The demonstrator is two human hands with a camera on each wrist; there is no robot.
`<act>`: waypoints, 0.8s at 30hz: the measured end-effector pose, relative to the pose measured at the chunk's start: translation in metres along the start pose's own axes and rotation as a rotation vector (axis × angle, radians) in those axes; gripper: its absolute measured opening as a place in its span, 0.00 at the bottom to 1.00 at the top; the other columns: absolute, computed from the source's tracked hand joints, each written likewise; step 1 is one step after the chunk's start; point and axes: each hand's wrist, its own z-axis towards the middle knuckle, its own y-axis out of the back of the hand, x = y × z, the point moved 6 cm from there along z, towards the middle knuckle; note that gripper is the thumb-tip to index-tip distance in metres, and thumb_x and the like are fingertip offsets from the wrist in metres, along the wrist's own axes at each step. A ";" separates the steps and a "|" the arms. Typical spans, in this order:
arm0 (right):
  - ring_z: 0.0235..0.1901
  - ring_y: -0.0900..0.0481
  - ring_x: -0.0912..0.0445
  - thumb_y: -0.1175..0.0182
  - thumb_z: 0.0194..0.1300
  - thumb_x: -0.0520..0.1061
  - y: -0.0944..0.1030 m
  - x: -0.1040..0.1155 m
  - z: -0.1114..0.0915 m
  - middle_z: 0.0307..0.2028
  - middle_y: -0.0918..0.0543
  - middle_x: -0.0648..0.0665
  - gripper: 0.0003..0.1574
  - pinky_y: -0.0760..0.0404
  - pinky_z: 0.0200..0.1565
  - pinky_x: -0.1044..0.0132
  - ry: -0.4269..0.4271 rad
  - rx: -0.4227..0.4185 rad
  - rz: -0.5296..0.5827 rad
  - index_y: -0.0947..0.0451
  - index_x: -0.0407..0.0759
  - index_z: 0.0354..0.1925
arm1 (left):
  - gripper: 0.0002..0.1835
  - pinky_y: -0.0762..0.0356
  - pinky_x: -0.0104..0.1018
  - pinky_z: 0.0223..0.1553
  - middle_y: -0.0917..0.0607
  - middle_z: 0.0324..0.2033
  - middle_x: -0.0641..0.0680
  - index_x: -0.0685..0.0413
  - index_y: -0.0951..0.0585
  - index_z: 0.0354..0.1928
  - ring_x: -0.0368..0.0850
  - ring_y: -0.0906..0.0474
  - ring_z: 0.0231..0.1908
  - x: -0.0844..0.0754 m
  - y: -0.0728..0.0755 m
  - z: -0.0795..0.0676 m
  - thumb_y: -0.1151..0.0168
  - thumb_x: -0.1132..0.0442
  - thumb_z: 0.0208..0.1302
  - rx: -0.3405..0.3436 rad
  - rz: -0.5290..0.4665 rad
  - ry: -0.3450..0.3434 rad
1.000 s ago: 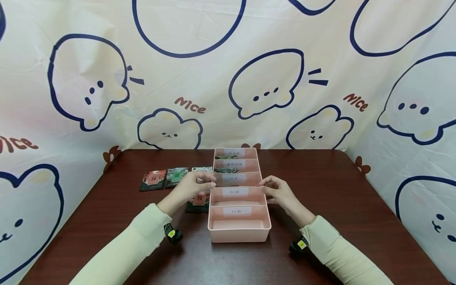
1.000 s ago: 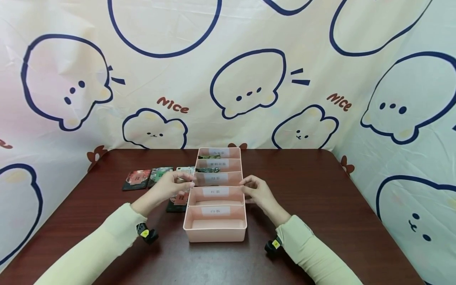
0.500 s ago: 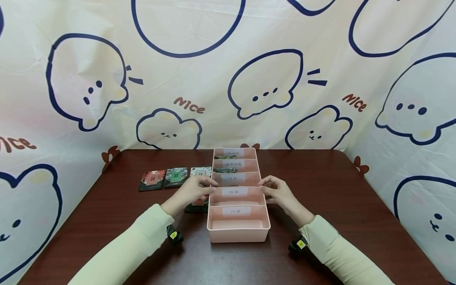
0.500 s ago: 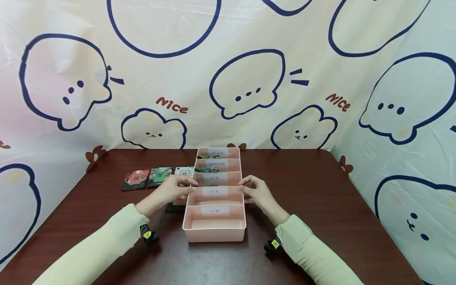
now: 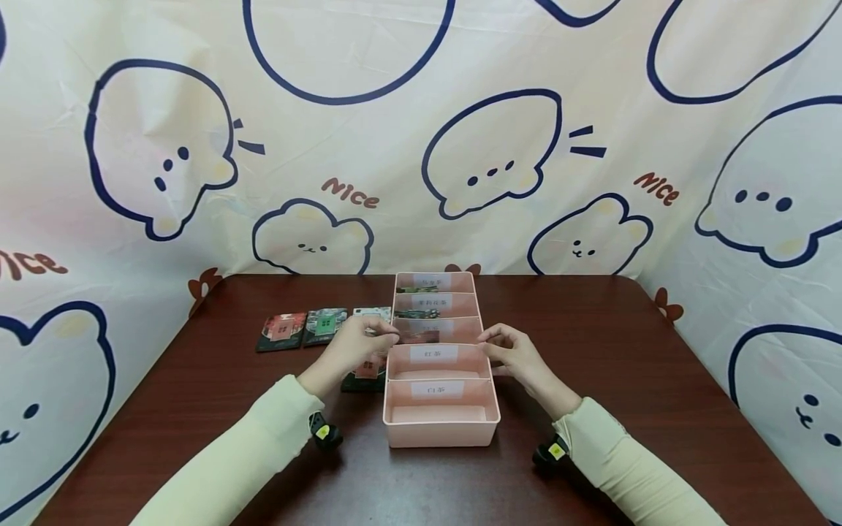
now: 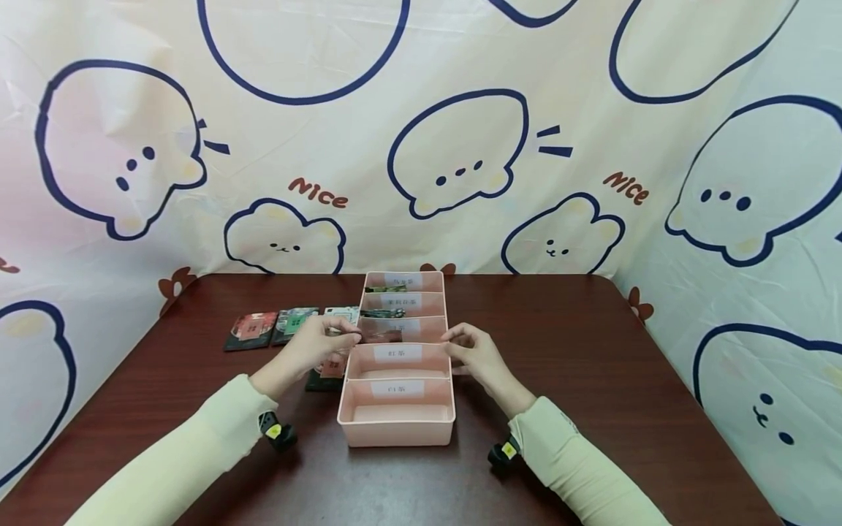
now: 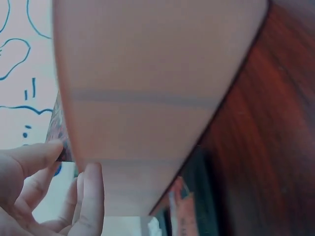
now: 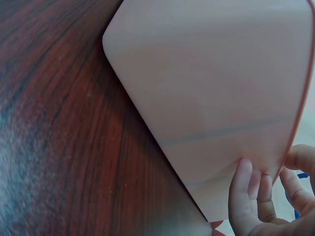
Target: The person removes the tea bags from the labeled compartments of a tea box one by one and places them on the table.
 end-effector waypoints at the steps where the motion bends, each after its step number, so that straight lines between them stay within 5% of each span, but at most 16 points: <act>1: 0.34 0.18 0.57 0.41 0.66 0.39 0.000 0.000 0.000 0.34 0.25 0.45 0.16 0.14 0.36 0.58 0.004 0.001 -0.002 0.27 0.30 0.50 | 0.09 0.16 0.49 0.37 0.16 0.44 0.58 0.57 0.15 0.42 0.48 0.17 0.33 -0.003 0.002 0.000 0.36 0.61 0.65 -0.020 0.003 -0.008; 12: 0.34 0.19 0.58 0.41 0.67 0.38 0.000 0.001 -0.002 0.34 0.25 0.46 0.17 0.15 0.35 0.59 0.001 0.001 -0.002 0.28 0.30 0.50 | 0.11 0.17 0.42 0.45 0.18 0.48 0.59 0.59 0.19 0.47 0.56 0.19 0.47 -0.030 0.029 0.000 0.40 0.60 0.68 -0.223 -0.082 -0.068; 18: 0.34 0.18 0.58 0.41 0.66 0.39 0.000 0.001 -0.003 0.35 0.25 0.45 0.17 0.15 0.35 0.59 -0.002 -0.003 -0.009 0.28 0.30 0.51 | 0.14 0.18 0.37 0.47 0.18 0.48 0.58 0.61 0.20 0.49 0.42 0.18 0.44 -0.045 0.046 -0.002 0.40 0.59 0.68 -0.306 -0.165 -0.141; 24: 0.34 0.18 0.57 0.40 0.66 0.39 0.000 0.002 -0.003 0.35 0.25 0.45 0.18 0.15 0.35 0.58 -0.003 -0.005 -0.012 0.28 0.30 0.50 | 0.14 0.16 0.34 0.37 0.17 0.38 0.47 0.62 0.23 0.50 0.34 0.18 0.37 -0.054 0.062 -0.005 0.40 0.61 0.68 -0.334 -0.300 -0.205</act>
